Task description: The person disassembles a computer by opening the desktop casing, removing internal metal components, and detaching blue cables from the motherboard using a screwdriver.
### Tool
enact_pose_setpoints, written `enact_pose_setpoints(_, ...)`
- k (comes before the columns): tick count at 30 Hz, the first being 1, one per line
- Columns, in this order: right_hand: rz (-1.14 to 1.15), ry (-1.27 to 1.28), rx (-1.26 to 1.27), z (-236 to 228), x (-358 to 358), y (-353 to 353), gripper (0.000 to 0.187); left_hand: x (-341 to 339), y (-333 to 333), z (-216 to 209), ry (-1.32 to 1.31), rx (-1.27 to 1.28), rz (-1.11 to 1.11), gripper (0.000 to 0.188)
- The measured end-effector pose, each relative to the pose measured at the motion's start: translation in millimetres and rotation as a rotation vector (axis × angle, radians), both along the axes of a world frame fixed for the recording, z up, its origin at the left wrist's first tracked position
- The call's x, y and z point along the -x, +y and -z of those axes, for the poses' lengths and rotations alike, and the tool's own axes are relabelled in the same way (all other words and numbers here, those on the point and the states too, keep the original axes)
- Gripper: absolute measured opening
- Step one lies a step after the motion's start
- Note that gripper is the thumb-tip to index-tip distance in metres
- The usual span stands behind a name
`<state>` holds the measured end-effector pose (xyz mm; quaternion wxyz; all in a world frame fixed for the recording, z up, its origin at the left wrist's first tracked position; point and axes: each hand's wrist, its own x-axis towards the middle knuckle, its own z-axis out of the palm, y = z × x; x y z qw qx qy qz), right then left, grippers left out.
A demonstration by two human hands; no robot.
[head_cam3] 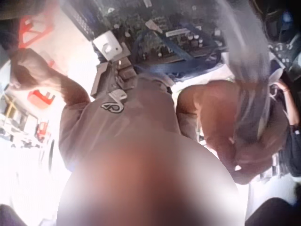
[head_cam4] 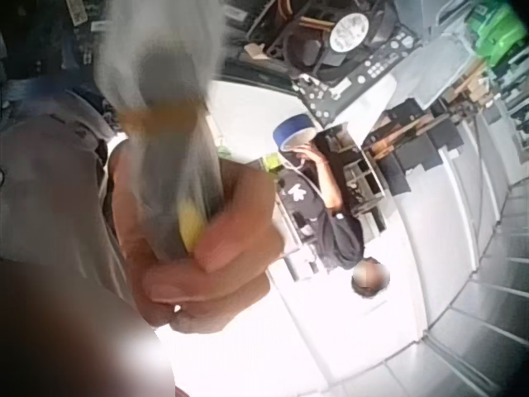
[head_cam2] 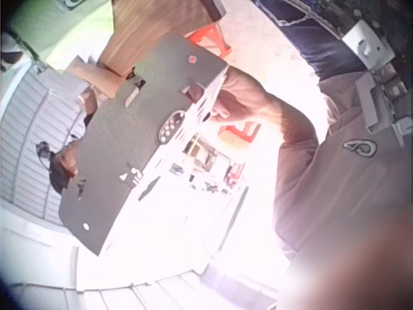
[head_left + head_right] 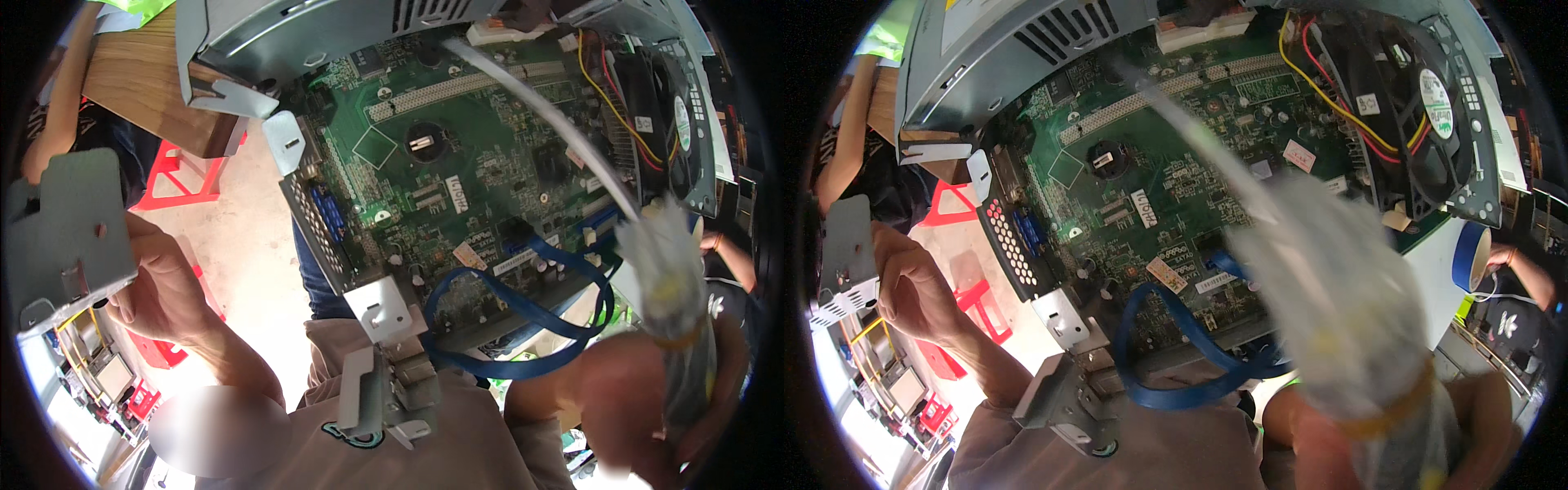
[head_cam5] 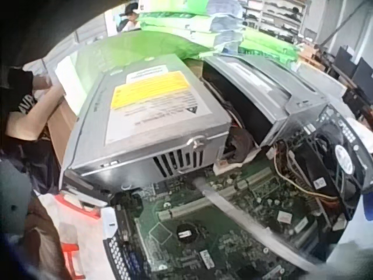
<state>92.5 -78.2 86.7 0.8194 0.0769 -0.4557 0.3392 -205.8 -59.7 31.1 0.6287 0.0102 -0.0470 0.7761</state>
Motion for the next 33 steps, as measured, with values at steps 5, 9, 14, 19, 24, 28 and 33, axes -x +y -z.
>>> enact_pose_setpoints(5,0.102,-0.156,0.240,27,-25,-12,0.029,-18,-1,-3,-0.001,-0.042,0.013,0.018)
enact_pose_setpoints(9,0.214,-0.185,0.300,24,-46,-37,0.035,-23,-7,-16,0.049,-0.039,0.007,0.020)
enact_pose_setpoints(14,0.547,-0.344,0.410,13,-91,-79,0.044,-30,-8,-18,0.025,-0.027,0.079,0.025)
enact_pose_setpoints(19,1.166,-0.852,0.620,-22,-160,-113,0.054,-36,-7,-30,0.206,-0.116,0.150,0.030)
enact_pose_setpoints(24,1.632,-0.942,0.659,-54,-209,-110,0.064,-37,-7,-37,0.178,-0.170,0.234,0.028)
enact_pose_setpoints(28,1.270,-0.588,0.711,-55,-173,-61,0.045,-38,-2,-34,0.296,-0.226,0.217,0.029)
enact_pose_setpoints(33,1.151,-0.396,0.701,-44,-232,-96,0.048,7,-5,-33,0.487,-0.127,0.085,0.045)
